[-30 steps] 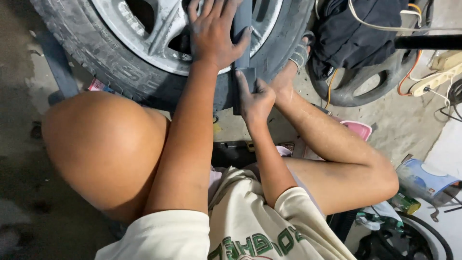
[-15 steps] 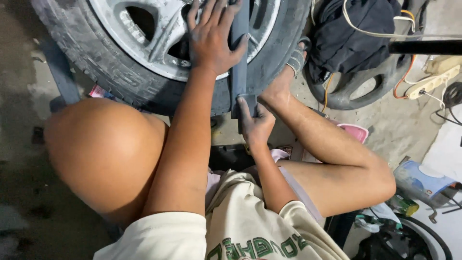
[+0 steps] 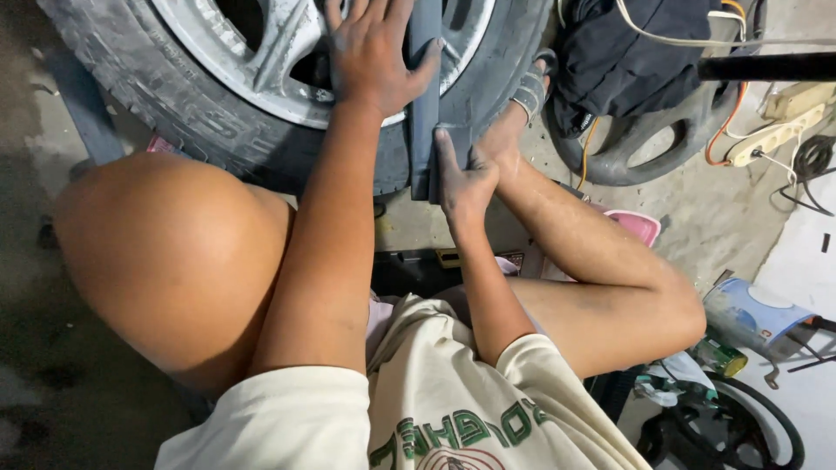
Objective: The person manually sands a plastic trim piece with sandpaper while sitting on the floor.
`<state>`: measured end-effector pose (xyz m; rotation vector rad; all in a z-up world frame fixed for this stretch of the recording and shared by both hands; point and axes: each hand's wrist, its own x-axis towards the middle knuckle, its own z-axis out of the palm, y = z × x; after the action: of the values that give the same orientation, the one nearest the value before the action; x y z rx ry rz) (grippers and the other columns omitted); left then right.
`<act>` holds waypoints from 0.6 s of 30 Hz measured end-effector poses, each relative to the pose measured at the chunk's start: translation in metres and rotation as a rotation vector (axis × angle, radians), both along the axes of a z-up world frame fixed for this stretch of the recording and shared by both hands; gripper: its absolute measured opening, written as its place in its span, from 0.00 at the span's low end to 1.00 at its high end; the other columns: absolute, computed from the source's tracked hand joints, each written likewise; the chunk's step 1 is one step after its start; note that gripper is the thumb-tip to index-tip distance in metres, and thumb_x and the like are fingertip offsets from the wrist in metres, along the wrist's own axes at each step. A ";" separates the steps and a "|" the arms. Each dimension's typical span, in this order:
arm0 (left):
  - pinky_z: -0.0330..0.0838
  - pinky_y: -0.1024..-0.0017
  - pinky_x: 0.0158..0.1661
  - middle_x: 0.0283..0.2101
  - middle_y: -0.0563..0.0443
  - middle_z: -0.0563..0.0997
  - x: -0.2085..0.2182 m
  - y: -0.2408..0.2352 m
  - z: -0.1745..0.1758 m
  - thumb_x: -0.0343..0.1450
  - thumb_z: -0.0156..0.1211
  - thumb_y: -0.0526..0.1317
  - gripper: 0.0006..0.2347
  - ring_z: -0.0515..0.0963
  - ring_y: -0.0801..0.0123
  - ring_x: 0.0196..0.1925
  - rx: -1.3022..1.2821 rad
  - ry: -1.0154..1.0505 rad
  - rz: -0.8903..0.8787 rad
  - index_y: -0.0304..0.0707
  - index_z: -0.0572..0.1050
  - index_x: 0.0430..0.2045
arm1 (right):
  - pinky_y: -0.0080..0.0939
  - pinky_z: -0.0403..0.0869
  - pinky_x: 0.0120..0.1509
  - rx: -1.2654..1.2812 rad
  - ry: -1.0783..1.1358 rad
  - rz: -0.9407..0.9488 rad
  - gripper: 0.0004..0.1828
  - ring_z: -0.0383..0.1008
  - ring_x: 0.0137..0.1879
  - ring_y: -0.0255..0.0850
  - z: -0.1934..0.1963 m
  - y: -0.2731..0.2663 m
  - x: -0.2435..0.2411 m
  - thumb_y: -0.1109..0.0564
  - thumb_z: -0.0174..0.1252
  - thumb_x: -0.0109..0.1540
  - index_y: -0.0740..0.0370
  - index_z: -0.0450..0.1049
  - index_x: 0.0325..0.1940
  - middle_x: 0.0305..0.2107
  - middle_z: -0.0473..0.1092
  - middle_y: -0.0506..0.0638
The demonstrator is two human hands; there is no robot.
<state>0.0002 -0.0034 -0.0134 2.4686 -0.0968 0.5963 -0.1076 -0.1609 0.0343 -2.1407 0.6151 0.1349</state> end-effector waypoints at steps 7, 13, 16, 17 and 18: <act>0.54 0.51 0.60 0.50 0.46 0.82 0.000 -0.001 -0.011 0.69 0.72 0.52 0.24 0.77 0.50 0.49 0.059 0.022 0.034 0.45 0.74 0.56 | 0.33 0.75 0.37 0.040 0.037 0.034 0.21 0.69 0.31 0.31 0.000 -0.003 0.002 0.49 0.65 0.61 0.75 0.80 0.38 0.28 0.78 0.50; 0.54 0.52 0.58 0.53 0.49 0.79 0.000 0.004 0.012 0.67 0.72 0.48 0.23 0.75 0.53 0.51 0.008 0.026 -0.003 0.46 0.72 0.55 | 0.29 0.69 0.30 0.163 0.137 -0.037 0.16 0.64 0.26 0.28 0.015 0.002 -0.021 0.52 0.65 0.63 0.72 0.80 0.33 0.23 0.74 0.45; 0.56 0.52 0.58 0.40 0.48 0.83 -0.001 -0.002 -0.028 0.69 0.74 0.52 0.22 0.79 0.53 0.42 0.031 -0.028 0.056 0.45 0.76 0.52 | 0.31 0.64 0.25 0.194 0.075 -0.072 0.19 0.59 0.23 0.29 0.001 0.006 0.005 0.52 0.67 0.62 0.67 0.74 0.22 0.18 0.67 0.42; 0.56 0.52 0.58 0.40 0.48 0.83 -0.002 -0.004 -0.026 0.69 0.74 0.52 0.22 0.79 0.53 0.42 0.035 -0.025 0.050 0.45 0.76 0.52 | 0.31 0.64 0.25 0.198 0.078 -0.079 0.19 0.59 0.23 0.29 0.004 0.004 -0.003 0.52 0.67 0.62 0.67 0.74 0.22 0.18 0.67 0.42; 0.56 0.52 0.58 0.40 0.48 0.83 -0.001 -0.004 -0.024 0.68 0.73 0.52 0.21 0.79 0.52 0.42 0.021 -0.025 0.045 0.44 0.76 0.50 | 0.30 0.66 0.27 0.185 0.096 -0.056 0.17 0.61 0.24 0.28 0.007 0.004 -0.010 0.51 0.66 0.62 0.69 0.76 0.27 0.20 0.70 0.43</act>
<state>-0.0012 -0.0070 -0.0370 2.4899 -0.0574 0.6493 -0.1173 -0.1572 0.0411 -1.9450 0.6908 0.2557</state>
